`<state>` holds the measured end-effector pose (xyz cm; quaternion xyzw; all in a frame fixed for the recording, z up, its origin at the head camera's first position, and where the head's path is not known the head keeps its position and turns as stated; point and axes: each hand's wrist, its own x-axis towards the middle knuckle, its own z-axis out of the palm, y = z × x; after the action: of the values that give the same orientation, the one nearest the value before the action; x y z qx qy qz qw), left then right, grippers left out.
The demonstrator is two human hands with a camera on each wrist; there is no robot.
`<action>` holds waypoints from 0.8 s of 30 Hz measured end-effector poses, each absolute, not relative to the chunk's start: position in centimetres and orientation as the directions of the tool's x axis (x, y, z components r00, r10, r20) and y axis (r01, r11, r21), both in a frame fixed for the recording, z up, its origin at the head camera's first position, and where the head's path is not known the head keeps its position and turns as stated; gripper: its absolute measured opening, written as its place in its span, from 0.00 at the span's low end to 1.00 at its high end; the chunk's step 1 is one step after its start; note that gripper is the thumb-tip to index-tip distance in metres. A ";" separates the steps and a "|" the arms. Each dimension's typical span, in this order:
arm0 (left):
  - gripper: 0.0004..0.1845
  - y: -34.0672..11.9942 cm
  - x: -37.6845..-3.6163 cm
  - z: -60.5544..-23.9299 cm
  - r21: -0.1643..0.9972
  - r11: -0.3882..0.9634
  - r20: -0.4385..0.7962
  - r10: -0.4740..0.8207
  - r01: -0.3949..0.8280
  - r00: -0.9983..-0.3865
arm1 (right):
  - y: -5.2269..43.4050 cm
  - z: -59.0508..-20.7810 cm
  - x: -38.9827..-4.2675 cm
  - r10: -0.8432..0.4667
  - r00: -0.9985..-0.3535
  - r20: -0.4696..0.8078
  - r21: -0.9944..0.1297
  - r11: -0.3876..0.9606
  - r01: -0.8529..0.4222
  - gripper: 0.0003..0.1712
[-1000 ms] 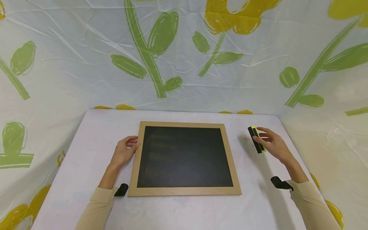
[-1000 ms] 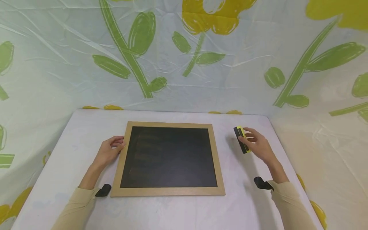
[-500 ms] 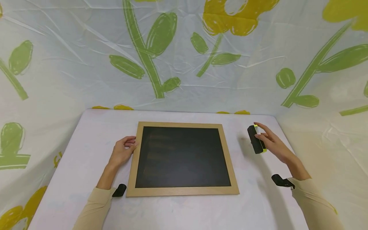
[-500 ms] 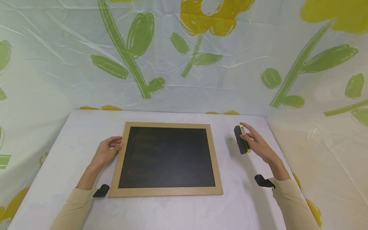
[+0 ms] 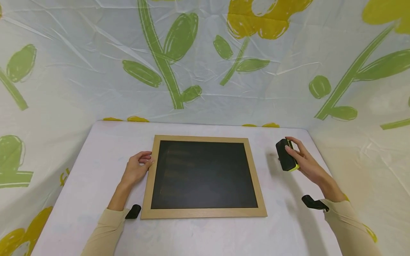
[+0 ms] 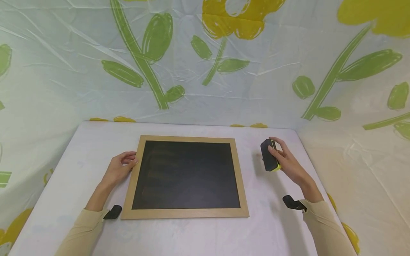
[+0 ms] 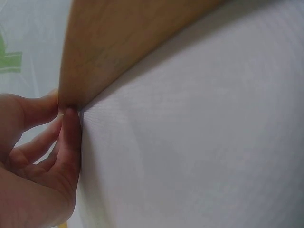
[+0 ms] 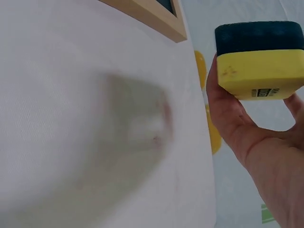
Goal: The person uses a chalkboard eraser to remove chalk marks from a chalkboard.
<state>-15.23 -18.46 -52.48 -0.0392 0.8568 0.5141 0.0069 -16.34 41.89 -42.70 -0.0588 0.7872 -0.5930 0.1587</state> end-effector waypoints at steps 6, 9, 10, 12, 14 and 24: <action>0.20 -18.4 -15.2 -52.4 0.879 0.470 -0.056 -0.062 -0.079 -0.996 | 41.6 -42.4 -16.2 -0.167 -0.960 -0.223 -0.869 0.481 0.119 0.35; 0.20 -18.5 -15.2 -52.4 0.875 0.475 -0.065 -0.064 -0.088 -0.996 | 41.5 -42.5 -16.3 -0.136 -0.968 -0.209 -0.836 0.538 0.104 0.30; 0.20 -18.5 -15.2 -52.3 0.875 0.475 -0.066 -0.064 -0.088 -0.996 | 41.6 -42.5 -16.3 -0.132 -0.972 -0.194 -0.821 0.564 0.087 0.28; 0.20 -18.5 -15.2 -52.4 0.876 0.474 -0.069 -0.062 -0.090 -0.996 | 41.6 -42.6 -16.5 -0.131 -0.979 -0.154 -0.806 0.589 0.048 0.23; 0.20 -18.5 -15.2 -52.3 0.877 0.472 -0.066 -0.058 -0.085 -0.996 | 41.7 -42.7 -16.6 -0.133 -0.985 -0.107 -0.785 0.619 0.002 0.20; 0.20 -18.4 -15.1 -52.2 0.881 0.467 -0.053 -0.054 -0.072 -0.997 | 42.4 -42.2 -16.9 -0.084 -0.996 0.024 -0.683 0.726 -0.077 0.21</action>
<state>-15.15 -18.41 -52.17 -0.0366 0.8564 0.5149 0.0088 -16.86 42.43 -42.16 -0.0433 0.9290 -0.3676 0.0043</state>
